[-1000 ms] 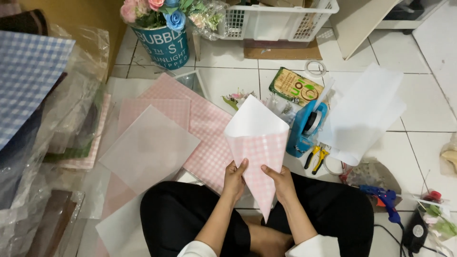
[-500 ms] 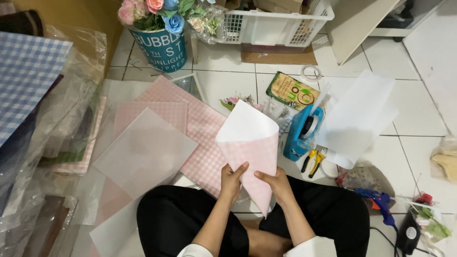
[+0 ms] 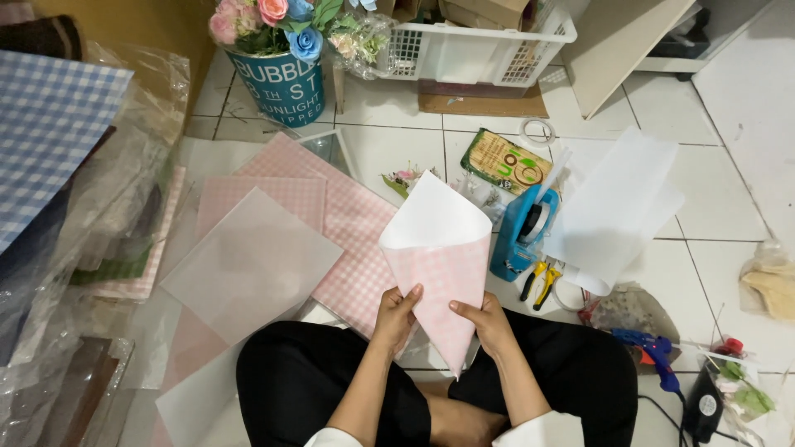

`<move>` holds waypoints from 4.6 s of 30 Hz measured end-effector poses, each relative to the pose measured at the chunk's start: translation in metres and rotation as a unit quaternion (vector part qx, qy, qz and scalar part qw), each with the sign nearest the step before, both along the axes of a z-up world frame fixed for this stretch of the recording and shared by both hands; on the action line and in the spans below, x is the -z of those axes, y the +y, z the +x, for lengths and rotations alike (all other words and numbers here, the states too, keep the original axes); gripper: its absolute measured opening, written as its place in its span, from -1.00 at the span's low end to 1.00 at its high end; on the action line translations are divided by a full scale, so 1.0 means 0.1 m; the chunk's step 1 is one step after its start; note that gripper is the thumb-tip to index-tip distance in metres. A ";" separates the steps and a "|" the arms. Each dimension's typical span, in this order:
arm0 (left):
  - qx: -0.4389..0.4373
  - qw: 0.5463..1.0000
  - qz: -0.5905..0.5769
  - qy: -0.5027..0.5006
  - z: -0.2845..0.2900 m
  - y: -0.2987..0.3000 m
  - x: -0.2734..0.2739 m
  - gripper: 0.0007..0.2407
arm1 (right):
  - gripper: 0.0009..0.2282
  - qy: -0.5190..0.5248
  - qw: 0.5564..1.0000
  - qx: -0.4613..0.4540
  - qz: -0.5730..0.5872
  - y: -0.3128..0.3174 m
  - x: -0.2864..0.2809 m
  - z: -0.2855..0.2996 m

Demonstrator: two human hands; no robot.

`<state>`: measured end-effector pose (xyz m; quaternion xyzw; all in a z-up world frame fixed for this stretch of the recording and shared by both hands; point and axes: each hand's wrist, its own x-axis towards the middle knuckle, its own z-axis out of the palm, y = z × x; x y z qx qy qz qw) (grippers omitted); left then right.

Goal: The person sits on the floor and wraps a small bouquet of artificial flowers using pink checkered paper and white tissue paper. They fold the paper around the bouquet, secure it with tape, and trim excess paper with scissors.

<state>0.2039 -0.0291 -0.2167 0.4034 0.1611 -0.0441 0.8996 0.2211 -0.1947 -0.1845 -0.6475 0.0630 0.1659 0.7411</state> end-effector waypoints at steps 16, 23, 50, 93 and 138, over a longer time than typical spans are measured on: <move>0.009 0.999 -0.045 -0.011 -0.01 -0.03 -0.07 -0.71 | -0.85 0.006 1.000 -0.006 -0.012 -0.02 0.04 0.02; 0.011 0.998 -0.061 -0.011 0.01 -0.05 0.16 -0.72 | -0.85 0.014 1.000 0.014 -0.014 -0.01 0.09 0.04; -0.083 0.995 -0.002 0.057 0.22 0.10 -0.12 -0.82 | -0.81 0.071 0.997 -0.005 0.020 0.15 0.15 0.08; -0.051 0.996 0.072 0.032 0.37 -0.09 0.37 -0.93 | -0.94 0.028 0.946 0.109 -0.305 -1.05 1.26 0.93; -0.038 0.860 0.490 -0.137 0.11 -0.19 0.64 -0.89 | -0.70 -0.132 0.724 -0.368 -0.569 -0.46 0.12 1.28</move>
